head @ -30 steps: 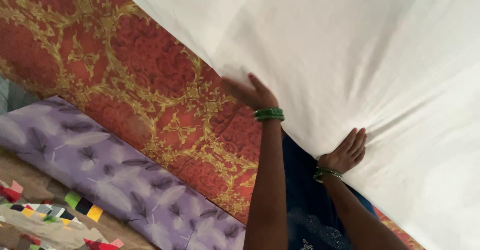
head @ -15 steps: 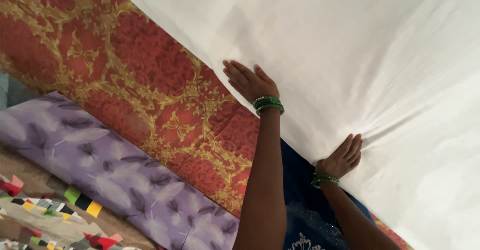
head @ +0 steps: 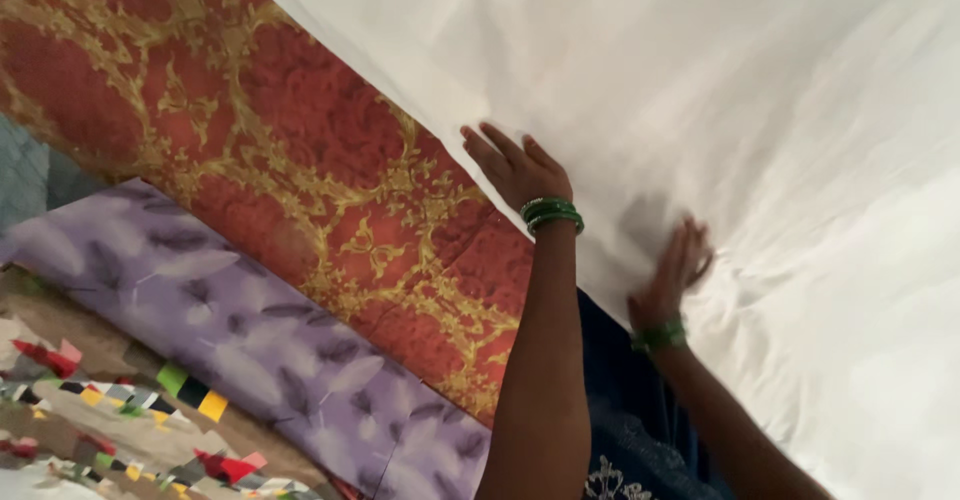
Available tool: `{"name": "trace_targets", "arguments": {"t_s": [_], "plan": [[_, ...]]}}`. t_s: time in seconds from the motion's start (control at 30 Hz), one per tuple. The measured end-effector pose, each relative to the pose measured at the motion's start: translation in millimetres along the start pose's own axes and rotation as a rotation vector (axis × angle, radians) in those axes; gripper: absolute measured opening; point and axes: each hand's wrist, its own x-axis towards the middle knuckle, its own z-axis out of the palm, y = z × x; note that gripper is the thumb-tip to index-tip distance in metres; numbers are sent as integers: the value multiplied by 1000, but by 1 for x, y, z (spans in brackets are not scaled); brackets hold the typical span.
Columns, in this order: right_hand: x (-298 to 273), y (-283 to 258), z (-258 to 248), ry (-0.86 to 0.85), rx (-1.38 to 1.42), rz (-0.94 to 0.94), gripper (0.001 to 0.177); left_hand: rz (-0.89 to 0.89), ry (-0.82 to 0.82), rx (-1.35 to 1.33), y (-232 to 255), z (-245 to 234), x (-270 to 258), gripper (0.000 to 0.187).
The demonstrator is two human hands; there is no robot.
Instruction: The person smooths a white sheet across a bed, tucking the edges under the mattress by hand while moving around the perimeter of the bed.
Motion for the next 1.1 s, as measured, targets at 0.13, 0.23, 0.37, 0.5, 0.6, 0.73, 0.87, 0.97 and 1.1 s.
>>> {"name": "trace_targets", "arguments": {"t_s": [0.13,0.23,0.37,0.5,0.6,0.73,0.87,0.97,1.1], "plan": [[37,-42,31,-425,-293,47,95,-3,-45,24,3,-3,3,63],[42,-49,36,-505,-404,61,87,-11,-68,5,4,-5,5,62],[38,-46,44,-422,-455,33,83,-10,-75,-20,4,-7,4,62],[34,-42,48,-418,-404,57,83,0,-37,-23,5,-8,5,61],[32,-38,51,-406,-454,50,83,12,-19,-44,7,-10,6,60],[28,-36,54,-324,-477,15,82,25,-21,-94,8,-15,7,60],[31,-36,54,-395,-482,86,88,26,-61,-78,6,-18,9,60],[30,-36,55,-300,-447,65,84,36,-63,-123,2,-16,9,63],[28,-34,53,-309,-554,46,92,116,-81,-260,-14,-13,2,67]]}}
